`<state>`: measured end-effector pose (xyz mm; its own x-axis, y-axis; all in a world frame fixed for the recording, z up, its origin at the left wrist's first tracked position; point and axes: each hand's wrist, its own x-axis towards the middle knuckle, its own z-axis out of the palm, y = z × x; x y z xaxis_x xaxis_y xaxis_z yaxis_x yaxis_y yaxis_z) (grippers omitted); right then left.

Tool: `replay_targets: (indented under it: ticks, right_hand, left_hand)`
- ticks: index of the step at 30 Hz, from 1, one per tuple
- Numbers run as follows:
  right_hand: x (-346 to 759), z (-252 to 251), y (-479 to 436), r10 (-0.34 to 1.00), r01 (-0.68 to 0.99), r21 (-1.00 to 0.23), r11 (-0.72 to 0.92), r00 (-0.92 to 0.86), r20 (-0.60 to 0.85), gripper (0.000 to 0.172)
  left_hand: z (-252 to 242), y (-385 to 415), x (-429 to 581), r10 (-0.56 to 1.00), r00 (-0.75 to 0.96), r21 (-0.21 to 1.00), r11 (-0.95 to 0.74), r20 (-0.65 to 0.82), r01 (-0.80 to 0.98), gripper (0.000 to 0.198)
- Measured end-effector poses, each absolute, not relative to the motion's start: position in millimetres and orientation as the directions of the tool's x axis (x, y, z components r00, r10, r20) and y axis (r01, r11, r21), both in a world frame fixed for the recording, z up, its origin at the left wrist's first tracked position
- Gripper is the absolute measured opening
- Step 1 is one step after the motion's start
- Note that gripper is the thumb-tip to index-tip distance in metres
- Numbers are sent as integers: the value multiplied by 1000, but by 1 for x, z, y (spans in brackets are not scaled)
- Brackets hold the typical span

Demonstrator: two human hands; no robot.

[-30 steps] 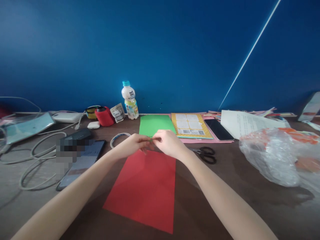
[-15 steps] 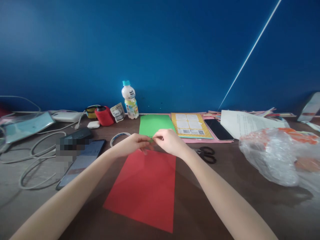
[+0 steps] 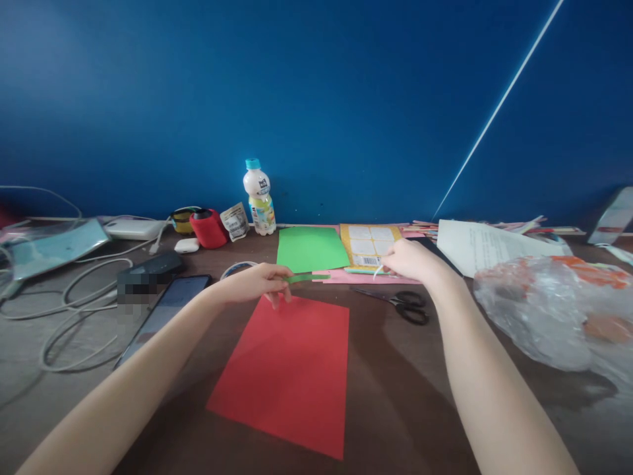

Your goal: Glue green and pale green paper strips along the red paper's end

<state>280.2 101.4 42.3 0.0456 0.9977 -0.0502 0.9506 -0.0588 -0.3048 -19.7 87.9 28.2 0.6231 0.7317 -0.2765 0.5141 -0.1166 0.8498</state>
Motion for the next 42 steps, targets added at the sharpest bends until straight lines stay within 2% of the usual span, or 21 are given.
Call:
replay_targets:
  ticks: [4,7,9,12,14,15,17,20,27,30,34,42]
  right_hand:
    - [296,35,107,979,963,-226,-148,110,-174,16]
    - [292,35,107,984,972,-179,-149,128,-123,9]
    - [281,37,105,992,976,-191,-107,93,-81,17]
    - [252,44,94,998,957,-287,43,-55,-34,23]
    - [228,47,84,964,841,-481,248,-265,35,23]
    - [216,48,78,939,784,-541,303,-344,27,24]
    - [196,46,68,890,667,-659,348,-456,9,28]
    - [180,39,61,828,566,-721,399,-560,20,29]
    - [188,30,71,897,676,-660,329,-443,-7,19]
    - [197,32,76,873,653,-690,312,-484,-63,18]
    - [208,41,78,815,613,-730,300,-562,-138,24]
    - [190,46,65,874,611,-740,281,-482,-67,27]
  left_hand:
    - [28,88,-19,716,610,862,-26,-338,507,21]
    - [28,88,-19,725,593,844,-30,-350,535,19]
    - [28,89,-19,722,606,833,-74,-334,548,19]
    - [29,88,-18,705,641,841,-120,-302,528,20]
    - [30,86,-16,688,661,848,-125,-299,515,21]
    - [31,84,-14,683,666,846,-132,-300,516,21]
    - [33,81,-11,672,678,840,-154,-297,521,22]
    - [37,77,-7,660,700,839,-191,-274,509,18]
    - [39,81,-12,735,613,779,-190,-290,597,18]
    - [38,86,-18,741,618,799,-191,-263,570,20]
    - [40,90,-24,764,592,782,-198,-255,591,22]
    - [41,84,-17,746,629,763,-270,-220,588,21]
